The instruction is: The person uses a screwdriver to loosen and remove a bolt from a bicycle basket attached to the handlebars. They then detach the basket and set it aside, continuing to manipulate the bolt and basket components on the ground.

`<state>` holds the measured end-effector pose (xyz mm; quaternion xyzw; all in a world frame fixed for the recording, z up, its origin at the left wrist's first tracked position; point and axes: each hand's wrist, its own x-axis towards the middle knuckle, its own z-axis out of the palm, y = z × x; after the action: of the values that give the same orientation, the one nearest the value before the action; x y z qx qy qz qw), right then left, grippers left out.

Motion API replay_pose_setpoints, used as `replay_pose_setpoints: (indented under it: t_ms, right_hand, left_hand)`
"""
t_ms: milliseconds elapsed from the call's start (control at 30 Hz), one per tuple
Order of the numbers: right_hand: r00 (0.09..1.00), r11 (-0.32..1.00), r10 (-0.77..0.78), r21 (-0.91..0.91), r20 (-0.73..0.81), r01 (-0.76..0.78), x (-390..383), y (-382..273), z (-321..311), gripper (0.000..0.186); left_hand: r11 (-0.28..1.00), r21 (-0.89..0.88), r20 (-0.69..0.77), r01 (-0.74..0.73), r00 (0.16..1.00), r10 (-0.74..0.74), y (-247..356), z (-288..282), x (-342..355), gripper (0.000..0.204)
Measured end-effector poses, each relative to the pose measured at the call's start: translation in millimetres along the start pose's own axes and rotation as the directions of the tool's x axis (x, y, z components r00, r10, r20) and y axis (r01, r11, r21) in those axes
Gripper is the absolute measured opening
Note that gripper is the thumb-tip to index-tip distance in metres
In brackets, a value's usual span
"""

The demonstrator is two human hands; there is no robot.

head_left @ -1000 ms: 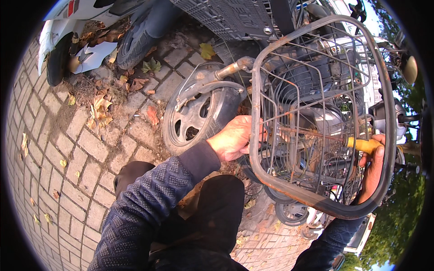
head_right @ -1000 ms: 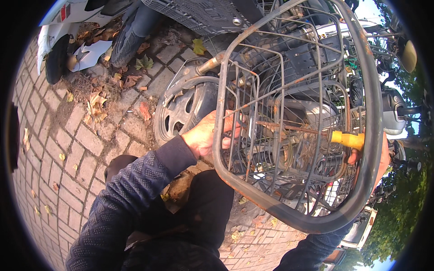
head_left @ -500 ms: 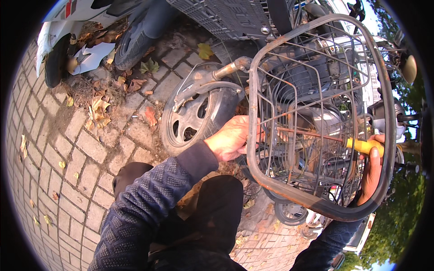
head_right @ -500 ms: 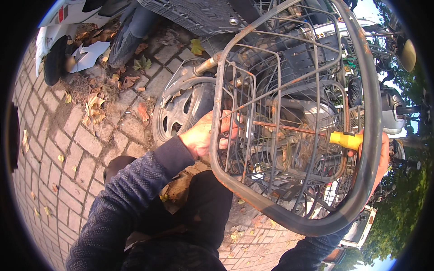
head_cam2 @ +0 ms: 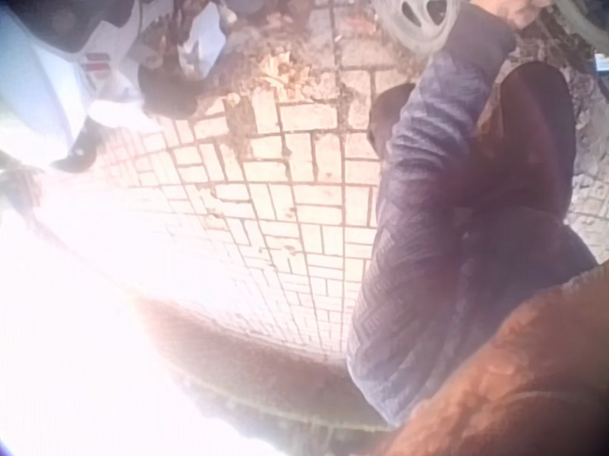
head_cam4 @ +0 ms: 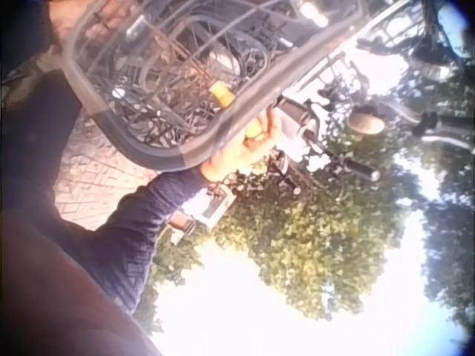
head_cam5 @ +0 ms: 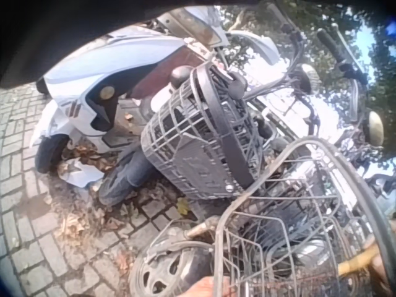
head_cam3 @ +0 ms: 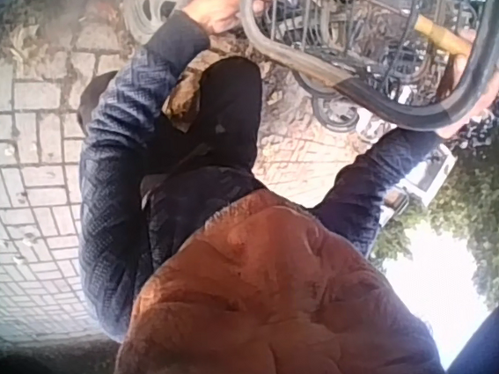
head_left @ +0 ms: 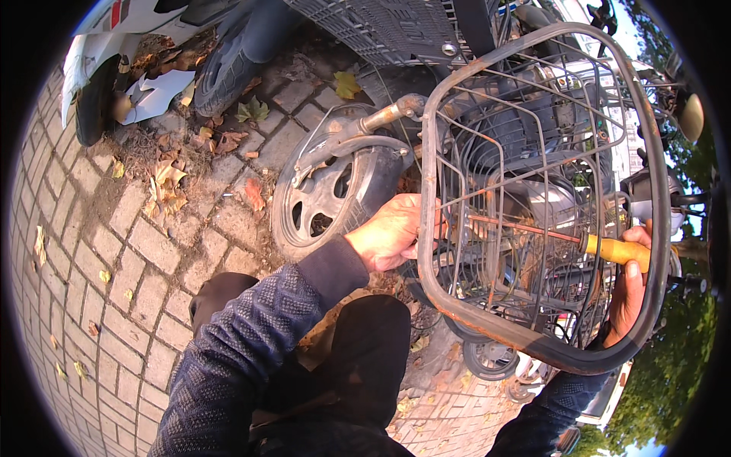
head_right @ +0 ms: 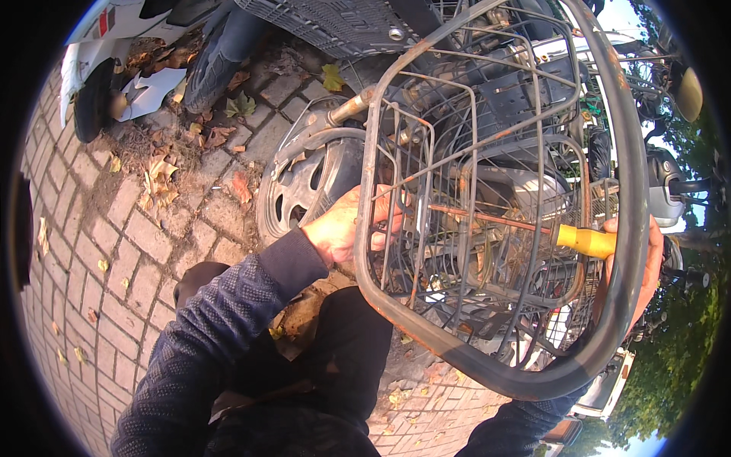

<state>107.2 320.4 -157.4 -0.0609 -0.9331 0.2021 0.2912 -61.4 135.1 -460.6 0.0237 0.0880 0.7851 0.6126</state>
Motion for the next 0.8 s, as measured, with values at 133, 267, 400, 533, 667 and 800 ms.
replay_pose_setpoints:
  t_ms: [133,267,400,533,667,800]
  right_hand:
    - [0.906,0.910,0.415,0.010,-0.090,-0.416,-2.4,-6.5,-11.5,0.041]
    - [0.982,0.983,0.185,0.010,-0.046,-0.185,-4.4,0.0,-6.5,0.048]
    - [0.997,0.993,0.055,-0.104,0.046,-0.050,-0.8,3.9,-6.6,0.054]
    - [0.899,0.902,0.431,-0.076,0.076,-0.426,-5.0,-6.1,-16.5,0.044]
    - [0.955,0.954,0.293,-0.075,0.052,-0.289,-7.2,-8.5,-11.7,0.045]
    - [0.966,0.969,0.230,0.067,0.122,-0.239,-6.1,-12.3,-4.4,0.049]
  left_hand:
    - [0.998,-0.055,-0.036,-0.001,0.999,-0.001,-0.8,1.6,0.1,0.013]
    - [0.998,-0.060,-0.013,-0.009,1.000,0.009,-2.7,-0.2,1.5,0.013]
    - [0.999,-0.033,-0.022,-0.003,1.000,0.003,-6.8,-9.4,5.5,0.013]
    - [0.995,-0.095,0.268,0.013,0.963,0.013,-7.3,-28.8,12.8,0.017]
    - [0.993,-0.116,0.255,0.009,0.967,0.021,-14.2,-38.5,17.3,0.016]
    - [0.997,-0.082,0.230,-0.012,0.973,0.031,-14.0,-35.8,15.9,0.013]
